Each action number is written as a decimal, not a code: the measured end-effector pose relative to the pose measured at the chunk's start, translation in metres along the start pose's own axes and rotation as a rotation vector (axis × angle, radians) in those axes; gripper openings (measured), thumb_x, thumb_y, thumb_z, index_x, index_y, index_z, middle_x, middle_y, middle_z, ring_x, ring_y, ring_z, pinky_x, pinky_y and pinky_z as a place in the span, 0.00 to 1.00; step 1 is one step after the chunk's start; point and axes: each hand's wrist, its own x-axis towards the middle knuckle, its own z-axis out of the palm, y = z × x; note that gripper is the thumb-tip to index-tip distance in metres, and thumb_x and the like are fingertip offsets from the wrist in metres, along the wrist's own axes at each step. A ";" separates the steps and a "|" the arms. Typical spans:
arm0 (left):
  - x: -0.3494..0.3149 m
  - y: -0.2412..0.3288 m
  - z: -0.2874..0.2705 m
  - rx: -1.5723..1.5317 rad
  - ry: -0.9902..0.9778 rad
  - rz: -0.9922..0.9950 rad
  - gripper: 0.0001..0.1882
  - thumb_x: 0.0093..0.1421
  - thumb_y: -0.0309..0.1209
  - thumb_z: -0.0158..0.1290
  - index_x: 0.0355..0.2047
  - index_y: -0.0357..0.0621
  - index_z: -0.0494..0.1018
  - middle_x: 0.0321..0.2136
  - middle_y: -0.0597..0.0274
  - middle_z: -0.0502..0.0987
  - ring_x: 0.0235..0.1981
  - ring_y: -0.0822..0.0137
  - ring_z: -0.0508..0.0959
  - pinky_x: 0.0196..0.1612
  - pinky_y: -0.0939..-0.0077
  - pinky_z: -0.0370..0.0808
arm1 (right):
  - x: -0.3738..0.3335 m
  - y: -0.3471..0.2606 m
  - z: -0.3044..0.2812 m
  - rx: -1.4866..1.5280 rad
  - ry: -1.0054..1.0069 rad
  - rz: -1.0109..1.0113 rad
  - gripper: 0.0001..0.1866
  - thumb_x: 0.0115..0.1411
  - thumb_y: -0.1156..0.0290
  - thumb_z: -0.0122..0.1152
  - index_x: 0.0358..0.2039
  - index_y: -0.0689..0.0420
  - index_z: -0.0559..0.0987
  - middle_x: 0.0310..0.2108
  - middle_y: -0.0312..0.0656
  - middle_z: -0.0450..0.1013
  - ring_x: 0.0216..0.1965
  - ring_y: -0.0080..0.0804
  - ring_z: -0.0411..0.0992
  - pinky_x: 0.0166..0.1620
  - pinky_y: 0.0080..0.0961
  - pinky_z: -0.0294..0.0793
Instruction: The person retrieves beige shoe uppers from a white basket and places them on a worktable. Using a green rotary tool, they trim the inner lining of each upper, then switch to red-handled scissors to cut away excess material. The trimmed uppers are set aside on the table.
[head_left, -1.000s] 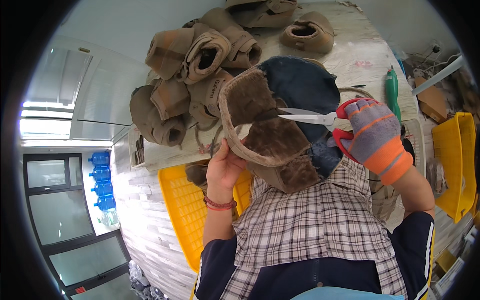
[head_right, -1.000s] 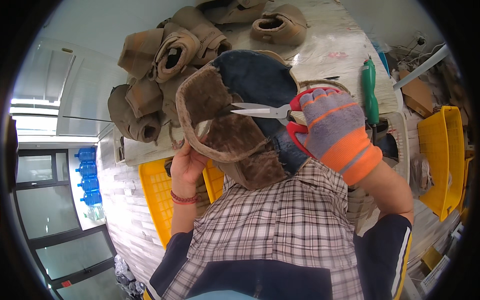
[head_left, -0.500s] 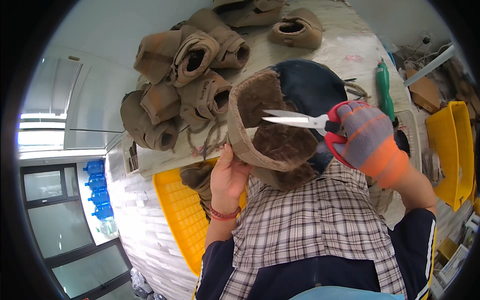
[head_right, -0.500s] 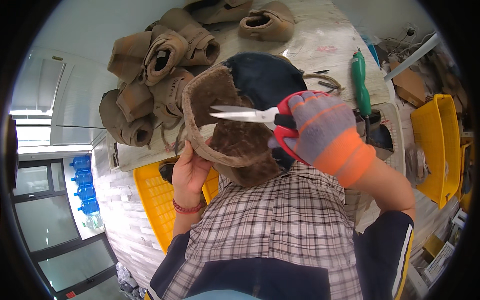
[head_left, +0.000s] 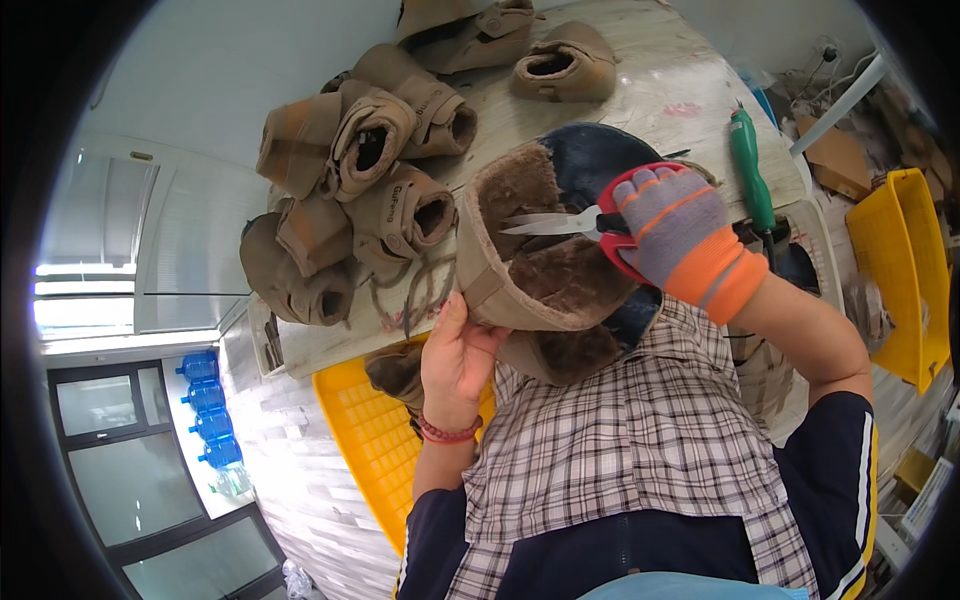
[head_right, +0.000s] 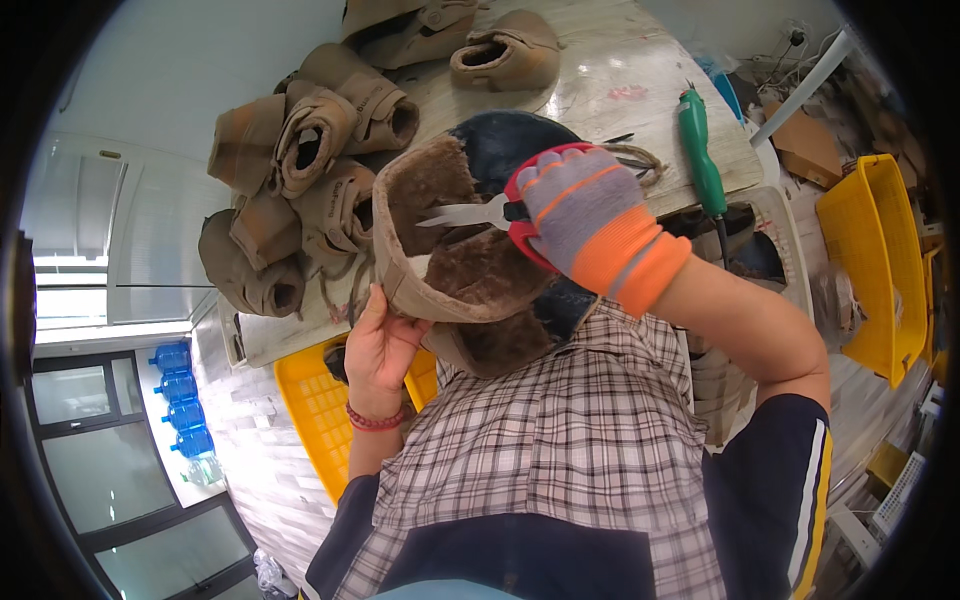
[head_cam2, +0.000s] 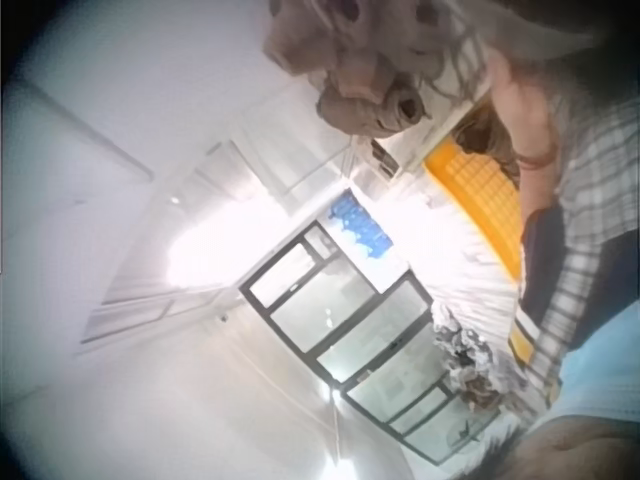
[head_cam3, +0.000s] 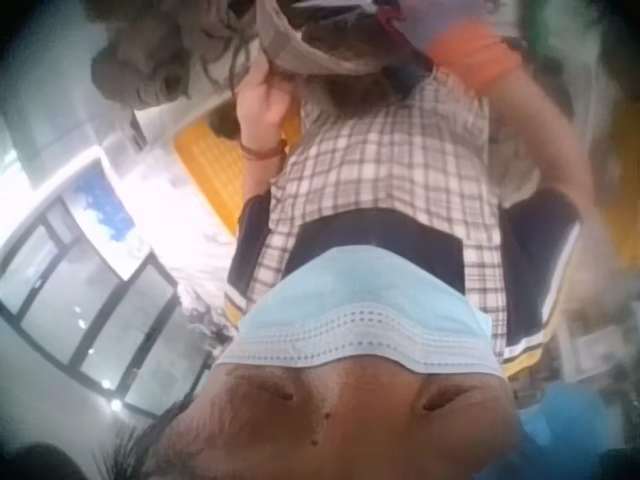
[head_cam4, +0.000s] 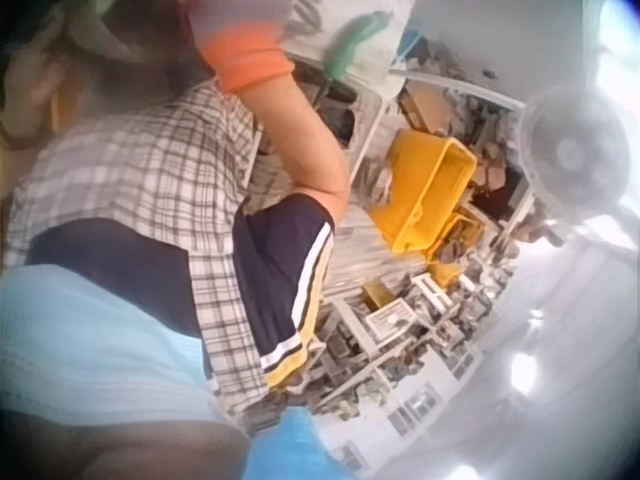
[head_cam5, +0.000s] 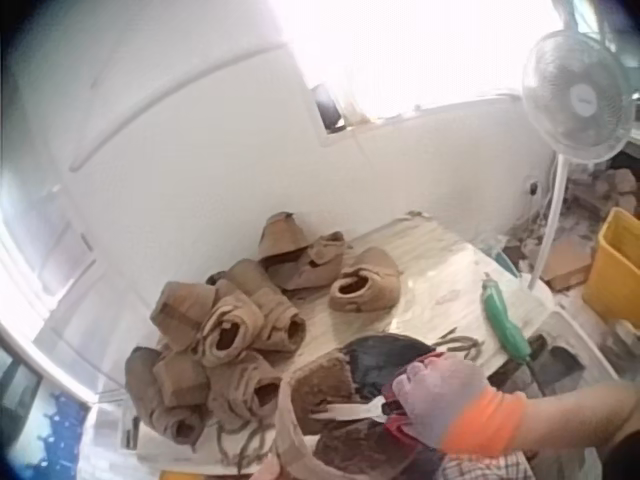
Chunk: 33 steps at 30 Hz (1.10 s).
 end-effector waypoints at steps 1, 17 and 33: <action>-0.001 0.000 0.001 0.004 0.013 0.019 0.17 0.65 0.33 0.45 0.52 0.42 0.65 0.49 0.59 0.72 0.50 0.60 0.72 0.53 0.59 0.67 | -0.007 0.004 -0.001 0.138 0.033 0.025 0.18 0.47 0.58 0.66 0.34 0.56 0.75 0.31 0.41 0.72 0.33 0.34 0.72 0.37 0.29 0.70; -0.016 -0.022 -0.072 0.462 0.289 0.159 0.13 0.63 0.30 0.48 0.44 0.34 0.70 0.41 0.58 0.76 0.42 0.69 0.73 0.47 0.75 0.68 | -0.067 -0.015 0.008 1.293 0.304 0.692 0.20 0.50 0.73 0.67 0.43 0.62 0.71 0.34 0.39 0.73 0.34 0.25 0.72 0.38 0.22 0.74; -0.004 -0.066 -0.023 0.110 -0.113 0.216 0.20 0.64 0.32 0.47 0.54 0.36 0.62 0.50 0.58 0.70 0.51 0.66 0.70 0.55 0.72 0.64 | -0.059 -0.057 0.051 1.386 0.163 0.557 0.20 0.51 0.69 0.67 0.43 0.63 0.71 0.29 0.37 0.69 0.31 0.22 0.67 0.35 0.20 0.70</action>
